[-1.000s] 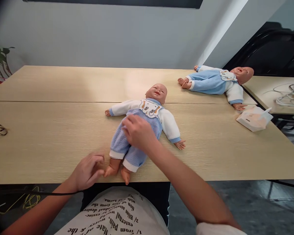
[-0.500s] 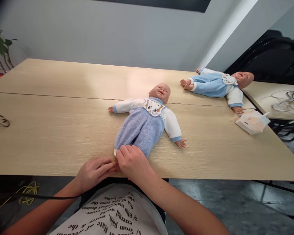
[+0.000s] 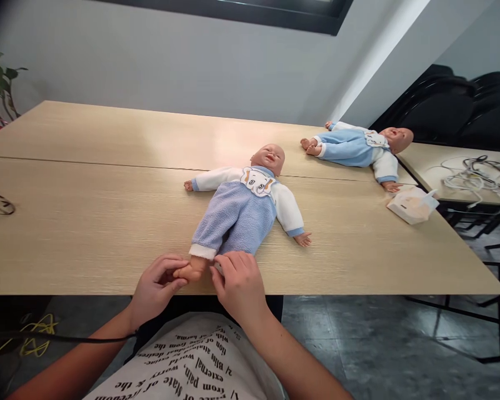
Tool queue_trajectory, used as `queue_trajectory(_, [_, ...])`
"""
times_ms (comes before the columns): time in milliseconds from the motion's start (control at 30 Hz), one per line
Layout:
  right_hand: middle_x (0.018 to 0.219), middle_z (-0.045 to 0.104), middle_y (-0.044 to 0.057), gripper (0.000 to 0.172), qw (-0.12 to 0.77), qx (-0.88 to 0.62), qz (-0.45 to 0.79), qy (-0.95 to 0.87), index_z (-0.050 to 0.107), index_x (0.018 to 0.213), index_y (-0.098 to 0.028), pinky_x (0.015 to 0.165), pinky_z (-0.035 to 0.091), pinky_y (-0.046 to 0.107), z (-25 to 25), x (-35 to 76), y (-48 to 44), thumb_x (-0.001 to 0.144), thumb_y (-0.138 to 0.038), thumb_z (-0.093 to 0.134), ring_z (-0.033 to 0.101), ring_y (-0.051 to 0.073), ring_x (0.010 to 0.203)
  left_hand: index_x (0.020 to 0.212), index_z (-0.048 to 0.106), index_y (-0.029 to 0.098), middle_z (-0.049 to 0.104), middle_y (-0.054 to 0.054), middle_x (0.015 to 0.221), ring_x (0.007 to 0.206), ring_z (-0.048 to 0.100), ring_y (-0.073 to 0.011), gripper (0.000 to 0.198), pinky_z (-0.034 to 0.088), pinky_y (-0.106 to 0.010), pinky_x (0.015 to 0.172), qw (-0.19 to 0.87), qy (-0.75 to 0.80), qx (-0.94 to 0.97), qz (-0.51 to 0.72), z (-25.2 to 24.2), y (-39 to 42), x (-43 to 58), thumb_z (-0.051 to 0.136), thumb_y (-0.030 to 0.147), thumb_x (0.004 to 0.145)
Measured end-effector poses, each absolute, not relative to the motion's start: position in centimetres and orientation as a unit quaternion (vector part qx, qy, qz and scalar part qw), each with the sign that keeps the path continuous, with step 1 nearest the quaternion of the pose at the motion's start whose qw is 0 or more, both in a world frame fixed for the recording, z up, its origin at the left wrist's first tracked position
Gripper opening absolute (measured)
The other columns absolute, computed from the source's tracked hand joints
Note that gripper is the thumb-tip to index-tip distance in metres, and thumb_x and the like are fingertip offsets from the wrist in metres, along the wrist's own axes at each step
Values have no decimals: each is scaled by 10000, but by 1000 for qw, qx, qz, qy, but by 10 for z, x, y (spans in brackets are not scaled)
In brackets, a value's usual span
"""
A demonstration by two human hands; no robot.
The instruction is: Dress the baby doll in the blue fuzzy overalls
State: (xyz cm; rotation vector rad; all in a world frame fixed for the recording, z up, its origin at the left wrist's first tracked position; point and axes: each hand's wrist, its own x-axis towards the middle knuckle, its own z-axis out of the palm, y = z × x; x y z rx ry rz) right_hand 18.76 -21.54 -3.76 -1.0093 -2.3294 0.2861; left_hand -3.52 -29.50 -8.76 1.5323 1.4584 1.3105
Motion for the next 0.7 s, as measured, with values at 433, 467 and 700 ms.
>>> queue_trajectory(433, [774, 600, 25, 162, 287, -394, 112, -866, 622, 856, -194, 709, 369, 351, -44, 186, -229, 1003, -172, 558, 502, 196, 736, 1210, 688, 269, 685, -66, 1214, 1095, 682, -222, 247, 615, -350, 880, 276, 572, 640, 433, -90, -296, -43, 708, 302, 966])
queue_trajectory(467, [788, 611, 30, 150, 291, -396, 109, -864, 633, 890, -191, 717, 380, 353, -46, 194, -230, 1020, -196, 558, 515, 200, 751, 1220, 685, 268, 698, -63, 1198, 1100, 680, -222, 250, 600, -366, 916, 247, 567, 669, 412, -90, -297, -46, 702, 288, 971])
queue_trajectory(700, [939, 701, 60, 44, 305, -393, 74, -864, 660, 1036, -190, 774, 478, 343, -72, 234, -245, 1009, -166, 636, 611, 202, 853, 1195, 685, 228, 740, -58, 1123, 1047, 665, -214, 243, 544, -373, 943, 59, 527, 781, 330, -85, -297, -46, 713, 186, 957])
